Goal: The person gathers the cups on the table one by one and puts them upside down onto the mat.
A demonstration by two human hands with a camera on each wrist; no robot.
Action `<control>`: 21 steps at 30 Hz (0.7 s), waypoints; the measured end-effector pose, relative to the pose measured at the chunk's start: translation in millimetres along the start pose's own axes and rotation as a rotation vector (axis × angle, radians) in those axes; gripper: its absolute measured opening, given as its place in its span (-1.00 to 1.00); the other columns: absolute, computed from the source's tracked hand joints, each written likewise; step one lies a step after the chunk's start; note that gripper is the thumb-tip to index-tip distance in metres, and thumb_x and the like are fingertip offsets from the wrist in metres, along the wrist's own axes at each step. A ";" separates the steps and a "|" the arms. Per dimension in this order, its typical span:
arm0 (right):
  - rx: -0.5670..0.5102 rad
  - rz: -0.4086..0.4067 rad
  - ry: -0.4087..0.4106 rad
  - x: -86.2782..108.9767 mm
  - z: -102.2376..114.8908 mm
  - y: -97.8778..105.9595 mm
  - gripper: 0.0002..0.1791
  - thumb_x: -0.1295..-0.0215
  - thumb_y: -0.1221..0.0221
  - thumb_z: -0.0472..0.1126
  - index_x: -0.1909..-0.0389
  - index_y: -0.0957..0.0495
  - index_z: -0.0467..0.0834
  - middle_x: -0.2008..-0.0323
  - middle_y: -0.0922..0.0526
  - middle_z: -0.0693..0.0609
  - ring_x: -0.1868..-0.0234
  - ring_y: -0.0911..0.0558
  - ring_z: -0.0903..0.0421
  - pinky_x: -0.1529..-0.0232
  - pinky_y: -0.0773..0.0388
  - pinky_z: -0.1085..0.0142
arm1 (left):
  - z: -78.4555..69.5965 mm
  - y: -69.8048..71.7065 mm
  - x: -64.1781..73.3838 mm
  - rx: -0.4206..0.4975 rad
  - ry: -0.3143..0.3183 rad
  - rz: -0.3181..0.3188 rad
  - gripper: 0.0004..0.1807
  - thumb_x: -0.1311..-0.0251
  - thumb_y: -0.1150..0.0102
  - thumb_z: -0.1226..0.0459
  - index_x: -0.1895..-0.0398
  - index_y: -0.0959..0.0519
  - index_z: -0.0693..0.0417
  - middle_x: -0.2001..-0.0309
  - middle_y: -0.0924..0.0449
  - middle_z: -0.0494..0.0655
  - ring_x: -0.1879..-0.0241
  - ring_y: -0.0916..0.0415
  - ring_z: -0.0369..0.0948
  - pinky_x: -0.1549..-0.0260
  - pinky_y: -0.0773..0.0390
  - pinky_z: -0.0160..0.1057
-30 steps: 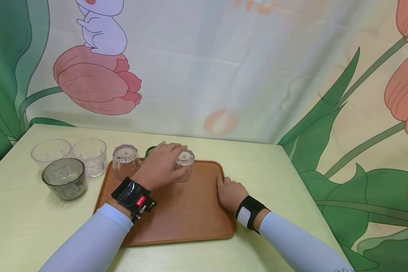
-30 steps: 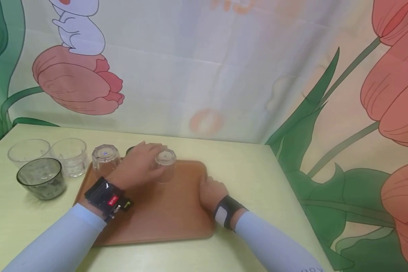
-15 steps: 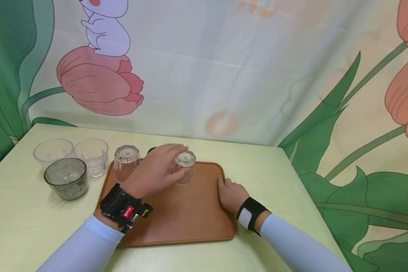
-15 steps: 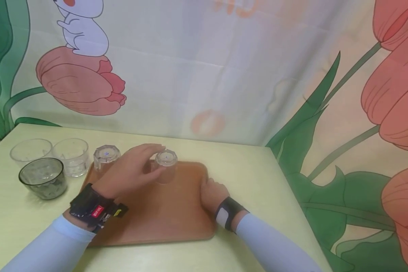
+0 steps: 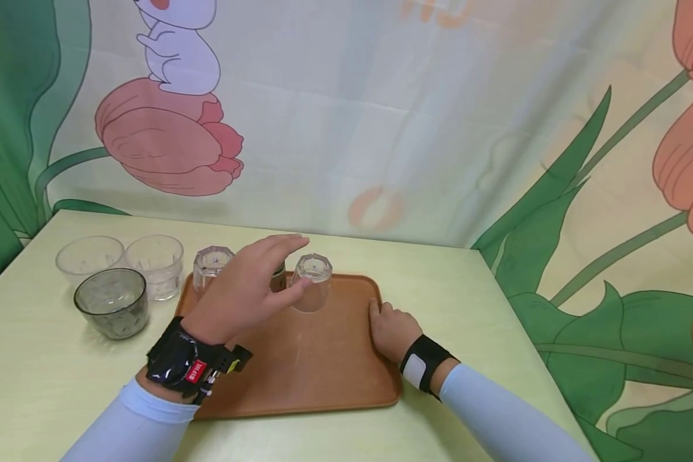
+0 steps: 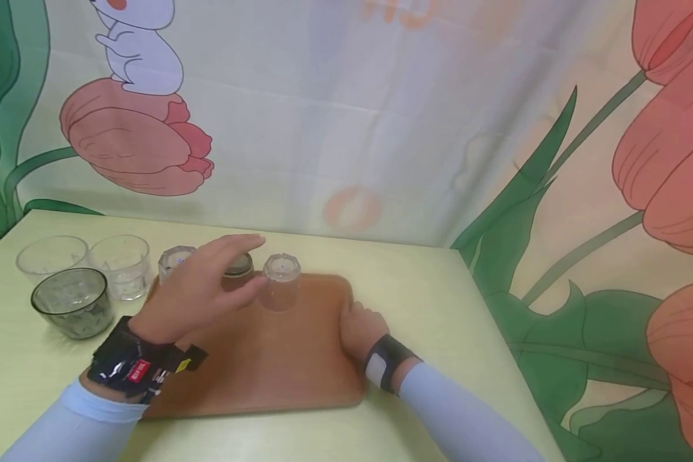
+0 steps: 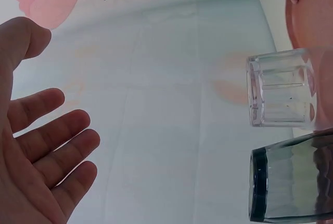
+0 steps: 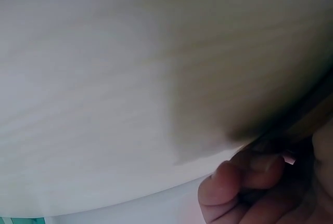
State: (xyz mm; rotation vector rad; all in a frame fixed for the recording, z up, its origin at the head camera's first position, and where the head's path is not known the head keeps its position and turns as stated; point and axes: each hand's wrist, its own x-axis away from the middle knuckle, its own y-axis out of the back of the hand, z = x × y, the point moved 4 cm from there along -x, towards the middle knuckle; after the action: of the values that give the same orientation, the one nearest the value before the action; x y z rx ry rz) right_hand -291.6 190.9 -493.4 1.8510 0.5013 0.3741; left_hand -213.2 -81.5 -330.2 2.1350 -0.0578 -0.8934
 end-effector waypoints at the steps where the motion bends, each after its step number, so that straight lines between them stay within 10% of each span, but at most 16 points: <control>1: -0.005 0.002 -0.001 0.1 0.2 -0.1 -0.50 -0.50 0.07 -0.27 -0.39 -0.32 -0.36 0.39 -0.50 -0.19 0.64 -0.49 0.00 0.61 -0.59 0.11 | 0.5 0.9 0.8 -0.002 -0.002 -0.008 -0.34 -0.25 -0.27 0.01 -0.37 -0.44 0.08 -0.30 -0.51 0.00 -0.32 -0.44 -0.06 -0.30 -0.45 0.00; 21: -0.075 0.027 0.023 -0.4 -2.8 1.3 -0.44 -0.46 0.03 -0.25 -0.42 -0.27 -0.37 0.37 -0.49 -0.20 0.69 -0.42 0.04 0.67 -0.51 0.15 | 5.6 16.9 13.1 -0.020 -0.012 -0.089 -0.32 -0.22 -0.31 -0.02 -0.37 -0.44 0.03 -0.31 -0.50 -0.01 -0.32 -0.42 -0.04 -0.28 -0.44 0.06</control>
State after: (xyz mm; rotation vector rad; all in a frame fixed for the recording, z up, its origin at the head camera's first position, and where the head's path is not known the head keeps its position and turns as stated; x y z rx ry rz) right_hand -293.1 192.6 -491.3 1.7846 0.4726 0.4275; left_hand -202.7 -100.9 -328.4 2.1273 0.0408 -0.9549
